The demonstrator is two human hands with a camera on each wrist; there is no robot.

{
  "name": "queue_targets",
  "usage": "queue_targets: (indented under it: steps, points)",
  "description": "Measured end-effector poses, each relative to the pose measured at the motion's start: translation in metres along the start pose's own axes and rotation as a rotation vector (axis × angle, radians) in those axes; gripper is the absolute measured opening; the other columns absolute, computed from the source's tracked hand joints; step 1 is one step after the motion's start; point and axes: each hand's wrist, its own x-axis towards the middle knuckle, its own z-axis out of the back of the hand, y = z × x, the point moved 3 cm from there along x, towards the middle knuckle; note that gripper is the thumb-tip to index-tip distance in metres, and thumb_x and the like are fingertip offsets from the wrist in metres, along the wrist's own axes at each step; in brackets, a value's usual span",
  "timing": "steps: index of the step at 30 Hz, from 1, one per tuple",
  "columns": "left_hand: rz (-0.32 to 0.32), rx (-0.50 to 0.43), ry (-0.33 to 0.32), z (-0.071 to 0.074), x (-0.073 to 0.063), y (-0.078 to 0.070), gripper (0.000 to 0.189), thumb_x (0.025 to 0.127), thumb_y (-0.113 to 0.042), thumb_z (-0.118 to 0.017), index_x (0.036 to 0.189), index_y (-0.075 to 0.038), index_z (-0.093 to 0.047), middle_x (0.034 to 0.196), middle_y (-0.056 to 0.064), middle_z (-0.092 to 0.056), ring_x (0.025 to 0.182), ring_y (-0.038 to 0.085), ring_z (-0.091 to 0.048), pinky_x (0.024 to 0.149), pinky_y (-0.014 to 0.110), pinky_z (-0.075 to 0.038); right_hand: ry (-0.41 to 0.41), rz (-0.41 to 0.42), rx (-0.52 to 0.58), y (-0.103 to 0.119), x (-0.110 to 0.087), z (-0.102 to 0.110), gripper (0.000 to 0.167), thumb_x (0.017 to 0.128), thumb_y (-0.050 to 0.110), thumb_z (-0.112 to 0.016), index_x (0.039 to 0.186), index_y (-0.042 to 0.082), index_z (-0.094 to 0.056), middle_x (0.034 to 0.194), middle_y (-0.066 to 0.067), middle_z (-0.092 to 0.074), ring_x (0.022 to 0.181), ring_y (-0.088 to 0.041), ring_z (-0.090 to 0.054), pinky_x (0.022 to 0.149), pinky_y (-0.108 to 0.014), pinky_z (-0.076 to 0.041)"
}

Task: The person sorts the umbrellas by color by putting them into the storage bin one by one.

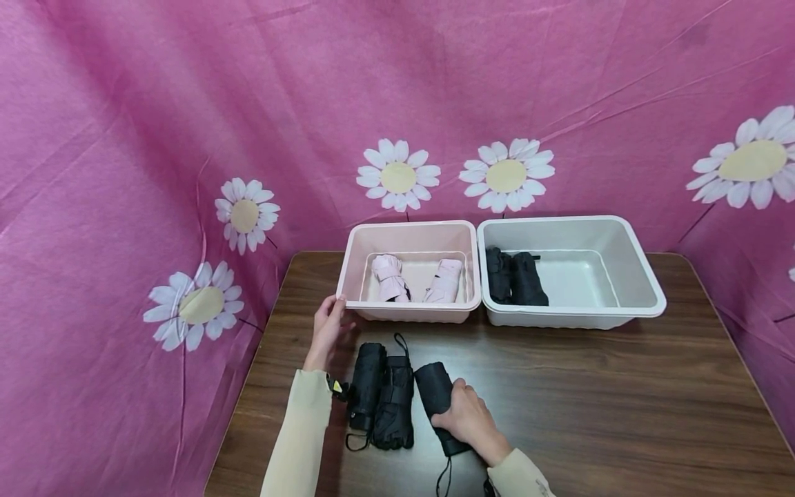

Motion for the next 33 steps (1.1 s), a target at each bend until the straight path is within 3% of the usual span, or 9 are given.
queue_targets:
  steps: [15,22,27,33]
  points:
    - [-0.006,0.006,-0.002,0.001,0.001,0.002,0.041,0.099,-0.027,-0.052,0.128,0.003,-0.049,0.119,0.021,-0.055,0.093,0.02,-0.06,0.079,0.043,-0.058,0.098,0.07,0.044,-0.021,0.004,0.013,0.039,0.06,0.024,-0.076,0.088,0.001,-0.061,0.078,-0.008,-0.055,0.068,-0.02,-0.05,0.059,-0.031,-0.044]
    - [-0.001,0.0,-0.009,0.001,0.001,0.002,0.041,0.1,-0.027,-0.052,0.128,0.003,-0.048,0.118,0.019,-0.056,0.094,0.02,-0.061,0.078,0.042,-0.058,0.078,0.049,0.004,-0.021,0.001,0.016,0.064,0.061,0.027,-0.077,0.113,-0.007,-0.06,0.091,-0.014,-0.063,0.074,-0.023,-0.055,0.066,-0.038,-0.049]
    - [0.007,0.0,-0.007,0.001,0.001,0.001,0.039,0.1,-0.026,-0.051,0.129,0.001,-0.05,0.12,0.019,-0.055,0.1,0.025,-0.06,0.08,0.042,-0.057,0.066,0.034,-0.003,-0.022,-0.001,0.017,0.055,0.061,0.027,-0.078,0.104,-0.002,-0.061,0.08,-0.01,-0.061,0.067,-0.021,-0.054,0.06,-0.034,-0.047]
    - [-0.001,-0.006,-0.004,0.0,0.001,0.001,0.039,0.1,-0.025,-0.051,0.128,0.003,-0.049,0.114,0.015,-0.057,0.101,0.027,-0.06,0.08,0.043,-0.057,0.066,0.05,0.0,-0.023,-0.003,0.018,0.058,0.062,0.029,-0.078,0.107,-0.004,-0.06,0.079,-0.011,-0.061,0.067,-0.021,-0.054,0.059,-0.035,-0.046]
